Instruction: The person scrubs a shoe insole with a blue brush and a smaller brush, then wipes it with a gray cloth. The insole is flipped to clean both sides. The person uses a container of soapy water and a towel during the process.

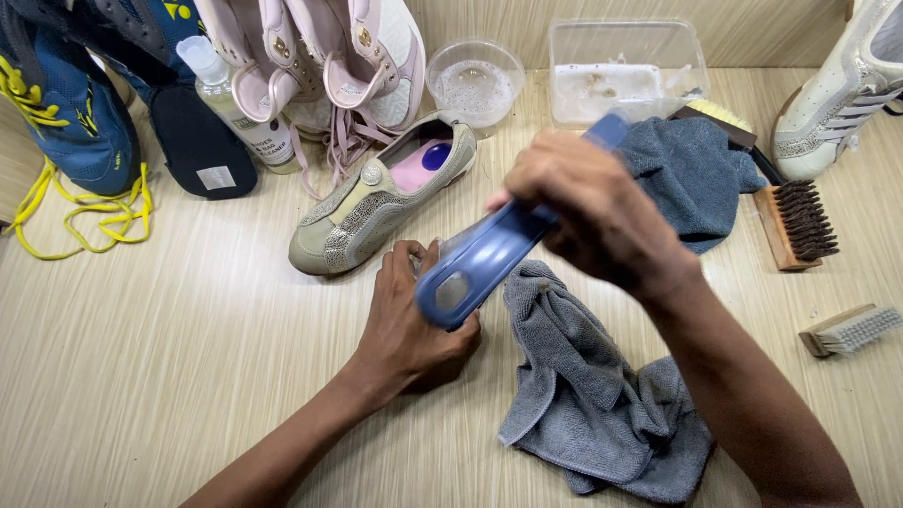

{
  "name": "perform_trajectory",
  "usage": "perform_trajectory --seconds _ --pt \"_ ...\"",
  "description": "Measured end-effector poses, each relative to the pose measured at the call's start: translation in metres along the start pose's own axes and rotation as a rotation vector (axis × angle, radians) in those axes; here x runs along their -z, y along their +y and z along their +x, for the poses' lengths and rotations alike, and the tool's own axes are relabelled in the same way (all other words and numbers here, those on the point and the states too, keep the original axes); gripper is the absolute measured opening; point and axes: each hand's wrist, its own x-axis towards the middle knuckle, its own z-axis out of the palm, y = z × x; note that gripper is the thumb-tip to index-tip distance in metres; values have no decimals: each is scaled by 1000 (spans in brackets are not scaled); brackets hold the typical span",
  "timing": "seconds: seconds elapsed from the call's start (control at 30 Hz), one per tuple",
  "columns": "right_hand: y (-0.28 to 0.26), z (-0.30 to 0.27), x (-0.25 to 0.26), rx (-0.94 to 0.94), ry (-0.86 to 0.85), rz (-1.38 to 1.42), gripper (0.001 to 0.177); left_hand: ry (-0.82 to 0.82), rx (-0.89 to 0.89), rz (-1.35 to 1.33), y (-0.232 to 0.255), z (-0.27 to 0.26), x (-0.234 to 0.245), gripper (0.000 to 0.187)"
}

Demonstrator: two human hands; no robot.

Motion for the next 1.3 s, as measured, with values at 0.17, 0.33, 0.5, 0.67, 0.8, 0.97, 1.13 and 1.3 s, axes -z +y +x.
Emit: perform_trajectory --seconds 0.17,0.33,0.5,0.67,0.8,0.97,1.13,1.3 --pt "-29 -1 -77 137 -154 -32 7 -226 -6 251 -23 3 -16 90" --pt "18 -35 -92 140 -255 -101 18 -310 -135 453 -24 3 -18 73" --pt "-33 -22 -103 223 -492 -114 19 -332 -85 443 -24 3 -29 77" --pt "47 -71 -116 81 -133 95 51 -319 -80 336 -13 7 -11 78" --pt "-24 -41 -119 128 -376 -78 24 -286 -132 480 -26 -2 -32 83" --pt "13 -53 -107 1 -155 5 27 -289 -99 444 -30 -6 -39 83" --pt "2 -50 -106 105 -248 39 27 -298 -122 516 -21 6 -27 76" --pt "10 -53 -114 86 -242 -24 22 -284 -127 540 -44 -3 -52 73"
